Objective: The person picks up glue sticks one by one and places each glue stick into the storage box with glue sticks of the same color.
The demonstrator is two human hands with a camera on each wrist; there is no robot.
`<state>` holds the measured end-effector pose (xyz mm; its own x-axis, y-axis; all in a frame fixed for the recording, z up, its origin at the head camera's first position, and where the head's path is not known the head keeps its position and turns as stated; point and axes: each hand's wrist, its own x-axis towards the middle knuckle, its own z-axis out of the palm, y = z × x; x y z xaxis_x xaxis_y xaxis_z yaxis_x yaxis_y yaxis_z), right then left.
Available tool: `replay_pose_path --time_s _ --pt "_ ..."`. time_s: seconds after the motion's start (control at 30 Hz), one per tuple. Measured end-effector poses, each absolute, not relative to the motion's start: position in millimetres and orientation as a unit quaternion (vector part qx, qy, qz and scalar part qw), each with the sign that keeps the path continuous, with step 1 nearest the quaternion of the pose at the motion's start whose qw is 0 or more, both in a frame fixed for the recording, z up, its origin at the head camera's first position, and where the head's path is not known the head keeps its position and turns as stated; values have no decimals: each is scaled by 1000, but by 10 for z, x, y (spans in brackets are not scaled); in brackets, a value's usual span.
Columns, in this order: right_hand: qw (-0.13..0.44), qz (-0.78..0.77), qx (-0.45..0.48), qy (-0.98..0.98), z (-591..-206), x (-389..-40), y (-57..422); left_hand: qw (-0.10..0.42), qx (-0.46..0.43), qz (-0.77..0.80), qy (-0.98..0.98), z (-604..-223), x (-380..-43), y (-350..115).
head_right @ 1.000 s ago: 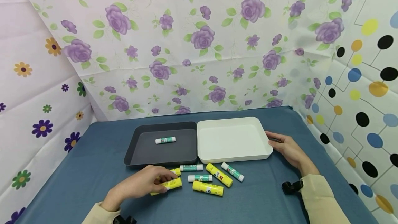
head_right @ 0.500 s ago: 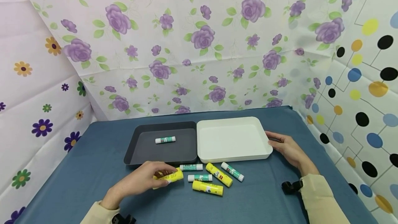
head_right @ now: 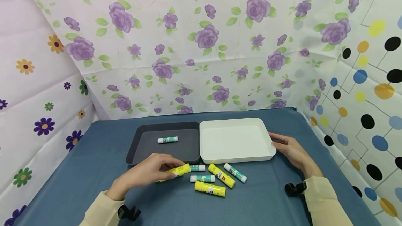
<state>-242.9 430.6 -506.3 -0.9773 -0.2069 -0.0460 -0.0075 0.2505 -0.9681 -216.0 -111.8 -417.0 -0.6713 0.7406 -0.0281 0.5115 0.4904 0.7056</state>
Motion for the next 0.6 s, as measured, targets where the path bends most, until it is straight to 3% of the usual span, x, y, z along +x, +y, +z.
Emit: replay_pose_path --time_s 0.6 --pt "81 -615 -69 782 -5063 -2426 4290 163 405 351 829 -3814 -2453 -832"
